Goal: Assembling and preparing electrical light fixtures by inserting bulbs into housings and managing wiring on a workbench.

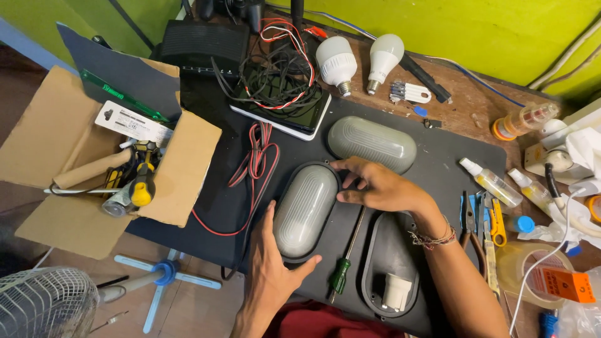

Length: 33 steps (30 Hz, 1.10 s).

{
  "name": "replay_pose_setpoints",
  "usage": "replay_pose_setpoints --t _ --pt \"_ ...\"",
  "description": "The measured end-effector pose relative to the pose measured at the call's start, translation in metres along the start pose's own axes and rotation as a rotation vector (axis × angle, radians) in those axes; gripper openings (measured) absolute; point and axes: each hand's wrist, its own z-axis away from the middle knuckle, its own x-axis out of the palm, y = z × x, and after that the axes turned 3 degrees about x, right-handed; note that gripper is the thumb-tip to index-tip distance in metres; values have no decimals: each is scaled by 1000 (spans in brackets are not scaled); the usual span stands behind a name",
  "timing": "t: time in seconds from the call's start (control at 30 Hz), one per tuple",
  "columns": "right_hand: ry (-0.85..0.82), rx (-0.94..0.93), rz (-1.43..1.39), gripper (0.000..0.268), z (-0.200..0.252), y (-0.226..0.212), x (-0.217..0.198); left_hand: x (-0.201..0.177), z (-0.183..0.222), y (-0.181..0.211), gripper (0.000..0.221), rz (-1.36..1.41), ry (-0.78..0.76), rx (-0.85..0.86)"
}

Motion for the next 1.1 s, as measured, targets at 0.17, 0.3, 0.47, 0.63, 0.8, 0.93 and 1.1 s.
replay_pose_setpoints --t 0.17,0.3,0.47,0.63,0.8,0.93,1.1 --pt "11 11 12 64 -1 1 1 -5 0 -3 124 54 -21 27" --pt "13 -10 25 65 0 1 1 -6 2 -7 125 49 -87 9" --pt "-2 -19 -16 66 3 -2 -2 -12 1 -1 119 111 -39 30" --pt "8 -54 -116 61 13 -13 -9 -15 -1 8 116 126 59 115" --pt "86 -126 -146 54 27 -6 -18 -12 -6 20 106 12 170 382" --pt "102 -81 -123 42 54 -25 -35 -6 -4 44 89 -77 171 419" --pt "187 144 55 26 97 -38 -50 4 2 72 72 -47 151 537"
